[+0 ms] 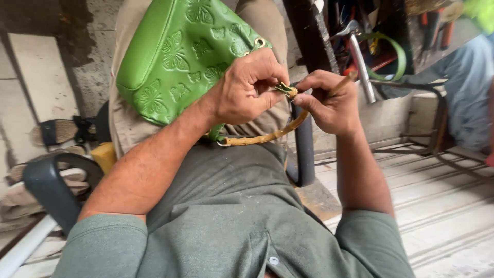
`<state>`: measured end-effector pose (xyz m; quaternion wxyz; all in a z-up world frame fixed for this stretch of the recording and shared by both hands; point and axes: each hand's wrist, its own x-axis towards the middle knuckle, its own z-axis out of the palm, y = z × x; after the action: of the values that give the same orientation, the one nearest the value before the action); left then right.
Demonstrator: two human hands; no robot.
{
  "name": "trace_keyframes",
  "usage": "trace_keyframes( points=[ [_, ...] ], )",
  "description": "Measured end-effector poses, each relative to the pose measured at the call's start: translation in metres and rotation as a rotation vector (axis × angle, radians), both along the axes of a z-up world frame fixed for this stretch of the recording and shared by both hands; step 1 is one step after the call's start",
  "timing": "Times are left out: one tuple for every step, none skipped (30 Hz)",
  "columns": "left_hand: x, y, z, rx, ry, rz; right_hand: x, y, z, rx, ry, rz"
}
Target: Finalizing the attachment of a bamboo handle to a leather bag by applying adhesive and tucking leather loops.
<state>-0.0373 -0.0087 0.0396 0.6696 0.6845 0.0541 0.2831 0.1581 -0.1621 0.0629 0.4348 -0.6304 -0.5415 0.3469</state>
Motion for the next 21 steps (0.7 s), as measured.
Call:
trace_keyframes(
  points=[
    [-0.005,0.002,0.007,0.061,-0.026,-0.005,-0.004,0.0,0.005,0.051,-0.094,0.037],
    [-0.009,0.003,0.015,0.122,-0.053,-0.011,-0.008,0.0,0.011,0.101,-0.188,0.074],
    [-0.013,0.001,0.019,0.129,-0.038,-0.024,-0.014,0.001,0.019,0.107,-0.174,0.06],
    [-0.017,-0.002,0.023,0.082,-0.037,-0.005,-0.021,0.001,0.027,0.153,-0.226,0.089],
    [-0.022,-0.007,0.026,0.029,-0.034,0.02,-0.027,0.0,0.036,0.192,-0.277,0.123],
    [-0.028,-0.011,0.029,0.028,-0.018,0.012,-0.032,-0.002,0.042,0.191,-0.262,0.114],
    [-0.034,-0.016,0.033,-0.078,0.001,-0.015,-0.037,-0.004,0.047,0.189,-0.308,0.131],
    [-0.04,-0.02,0.038,-0.185,0.021,-0.042,-0.041,-0.005,0.053,0.186,-0.354,0.148],
    [-0.044,-0.023,0.043,-0.182,0.036,-0.045,-0.044,-0.007,0.053,0.189,-0.34,0.142],
    [-0.049,-0.026,0.048,-0.174,0.093,-0.014,-0.047,-0.01,0.053,0.228,-0.393,0.147],
    [-0.054,-0.029,0.053,-0.164,0.149,0.019,-0.05,-0.011,0.054,0.268,-0.446,0.153],
    [-0.055,-0.033,0.055,-0.16,0.163,0.017,-0.052,-0.012,0.053,0.271,-0.433,0.147],
    [-0.057,-0.039,0.056,-0.141,0.192,0.097,-0.053,-0.013,0.054,0.305,-0.486,0.167],
    [-0.059,-0.045,0.057,-0.121,0.221,0.177,-0.055,-0.014,0.055,0.338,-0.538,0.187],
    [-0.063,-0.047,0.061,-0.127,0.231,0.192,-0.058,-0.014,0.057,0.338,-0.526,0.201],
    [-0.067,-0.049,0.065,-0.088,0.225,0.2,-0.061,-0.015,0.059,0.322,-0.538,0.219],
    [-0.07,-0.049,0.069,-0.046,0.213,0.202,-0.063,-0.015,0.062,0.308,-0.557,0.231],
    [-0.073,-0.049,0.071,-0.048,0.218,0.211,-0.064,-0.016,0.061,0.31,-0.551,0.239],
    [-0.077,-0.051,0.073,0.002,0.192,0.213,-0.066,-0.019,0.062,0.245,-0.601,0.27],
    [-0.081,-0.054,0.075,0.052,0.167,0.213,-0.068,-0.022,0.063,0.182,-0.652,0.302],
    [-0.085,-0.056,0.075,0.044,0.172,0.218,-0.07,-0.023,0.061,0.177,-0.646,0.309]
  ],
)
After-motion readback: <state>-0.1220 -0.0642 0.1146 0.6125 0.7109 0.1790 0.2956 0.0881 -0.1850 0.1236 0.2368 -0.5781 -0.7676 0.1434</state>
